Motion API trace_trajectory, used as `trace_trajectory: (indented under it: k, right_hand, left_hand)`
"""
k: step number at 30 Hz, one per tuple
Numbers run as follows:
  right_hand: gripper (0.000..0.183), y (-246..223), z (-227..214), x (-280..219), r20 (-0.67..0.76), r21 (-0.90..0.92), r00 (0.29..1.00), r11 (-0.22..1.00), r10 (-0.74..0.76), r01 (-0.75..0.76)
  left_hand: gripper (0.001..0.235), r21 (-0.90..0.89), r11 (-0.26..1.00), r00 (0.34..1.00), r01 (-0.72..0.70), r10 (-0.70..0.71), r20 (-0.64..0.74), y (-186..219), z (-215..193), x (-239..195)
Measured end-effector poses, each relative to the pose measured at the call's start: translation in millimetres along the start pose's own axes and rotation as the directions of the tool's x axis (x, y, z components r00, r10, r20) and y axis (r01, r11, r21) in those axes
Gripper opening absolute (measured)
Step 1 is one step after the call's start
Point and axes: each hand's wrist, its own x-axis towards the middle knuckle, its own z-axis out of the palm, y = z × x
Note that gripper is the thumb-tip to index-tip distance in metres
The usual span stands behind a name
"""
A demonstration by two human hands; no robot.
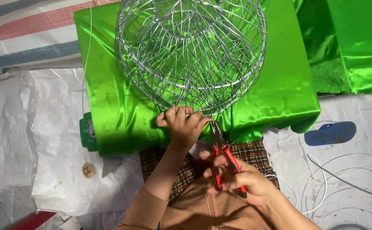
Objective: Using pliers to cut and bend wire ends to shape and secure a metal cage structure
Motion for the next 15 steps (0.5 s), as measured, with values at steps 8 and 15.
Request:
trace_trajectory:
  k: [8,15]
  right_hand:
    - [0.070,2.5,6.0,7.5,0.190,0.131,0.981,0.991,-0.037,0.012]
    - [0.046,1.3,27.4,18.4,0.317,0.307,0.946,0.951,-0.072,-0.031]
  left_hand:
    - [0.035,0.111,0.993,0.997,-0.040,0.047,-0.061,1.6,2.4,5.5]
    - [0.033,0.068,0.997,0.999,-0.036,0.036,0.002,0.9,-2.9,0.1]
